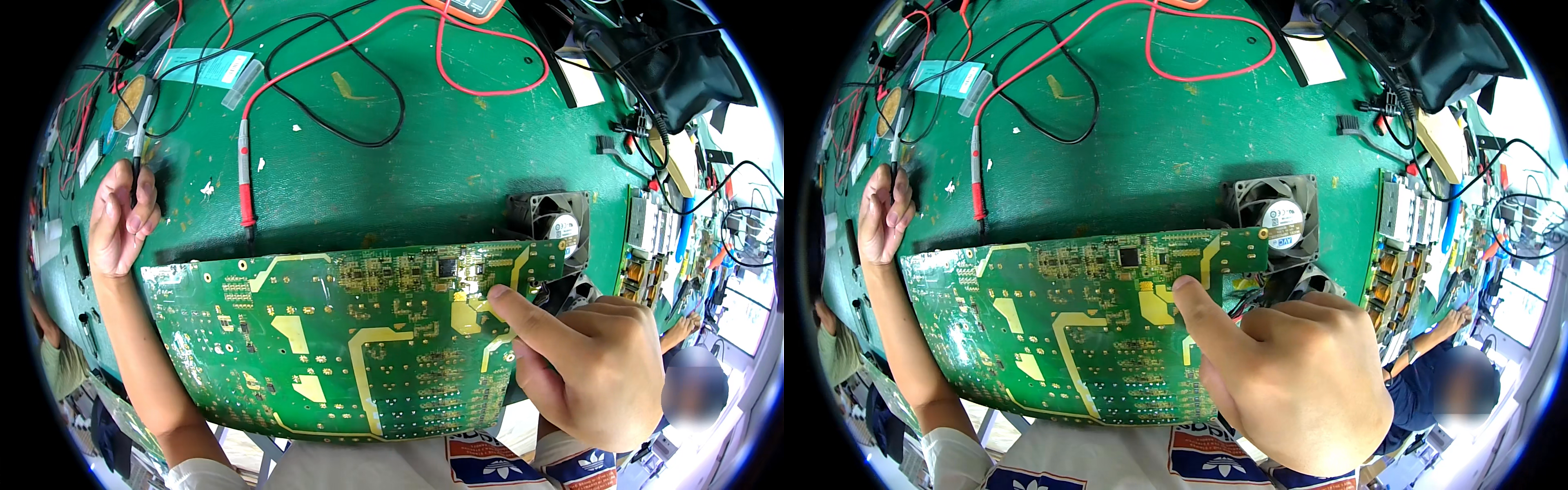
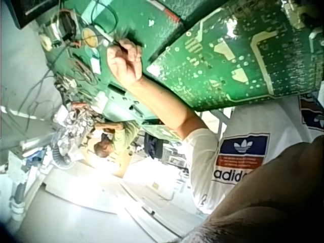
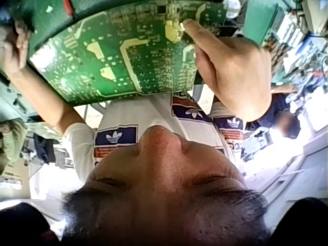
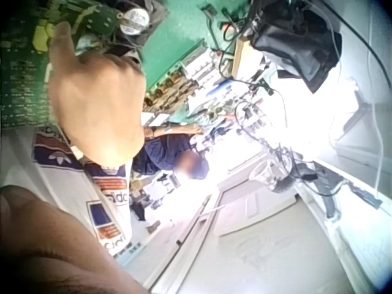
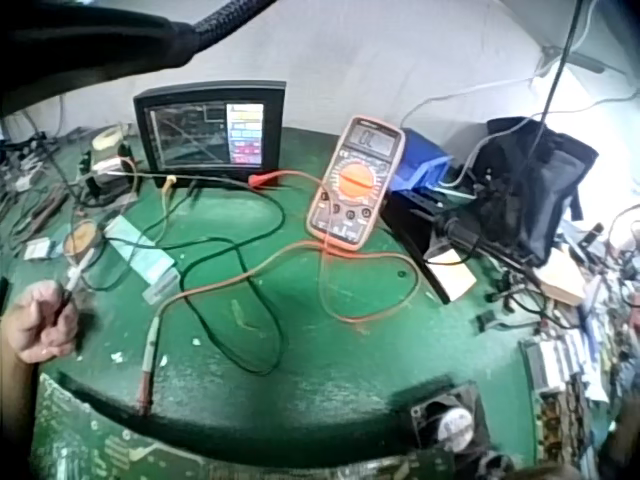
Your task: The person tests components on a green circuit board using multimeter probes, touching the tips to various soldered points and pointing at specific chips on the board.
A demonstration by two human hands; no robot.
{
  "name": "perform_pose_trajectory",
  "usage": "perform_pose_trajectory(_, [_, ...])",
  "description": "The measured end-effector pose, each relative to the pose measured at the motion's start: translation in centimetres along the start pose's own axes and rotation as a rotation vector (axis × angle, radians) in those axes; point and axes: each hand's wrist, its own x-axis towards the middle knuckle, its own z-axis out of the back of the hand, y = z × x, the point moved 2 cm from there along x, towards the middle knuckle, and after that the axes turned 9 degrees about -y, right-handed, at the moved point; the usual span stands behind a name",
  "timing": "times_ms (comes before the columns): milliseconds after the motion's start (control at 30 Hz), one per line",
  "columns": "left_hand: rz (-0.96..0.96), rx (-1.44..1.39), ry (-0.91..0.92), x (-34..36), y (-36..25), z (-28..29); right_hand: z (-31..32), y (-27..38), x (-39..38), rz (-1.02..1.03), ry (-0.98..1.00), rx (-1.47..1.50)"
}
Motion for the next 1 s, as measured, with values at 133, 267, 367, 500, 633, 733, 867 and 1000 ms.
perform_pose_trajectory(133, [0.003, 0.009, -0.026, -0.42, 0.03, 0.43, -0.75, 0.06, 0.09, 0.012, -0.057, 0.008])
perform_pose_trajectory(267, [0.000, 0.006, -0.009, -0.18, 0.09, 0.53, -0.49, 0.04, 0.10, 0.019, -0.053, 0.008])
perform_pose_trajectory(367, [0.004, 0.008, -0.007, -0.11, 0.03, 0.29, -0.25, 0.10, 0.23, 0.016, -0.023, 0.004])
perform_pose_trajectory(500, [0.009, 0.006, 0.002, -0.15, 0.03, 0.30, -0.54, 0.02, 0.30, 0.015, -0.027, 0.021])
perform_pose_trajectory(633, [0.005, 0.003, 0.015, -0.24, -0.07, 0.57, -0.52, 0.11, 0.33, 0.005, -0.023, 0.030])
perform_pose_trajectory(733, [-0.003, 0.000, 0.030, -0.17, -0.01, 0.60, -0.46, 0.15, 0.34, 0.000, -0.022, 0.027])
perform_pose_trajectory(867, [0.009, -0.036, 0.017, -0.20, -0.10, 0.30, -0.49, 0.09, 0.38, 0.004, -0.010, 0.025])
perform_pose_trajectory(1000, [0.005, -0.044, 0.029, -0.05, 0.01, 0.15, -0.49, 0.04, 0.37, 0.009, 0.003, 0.025])
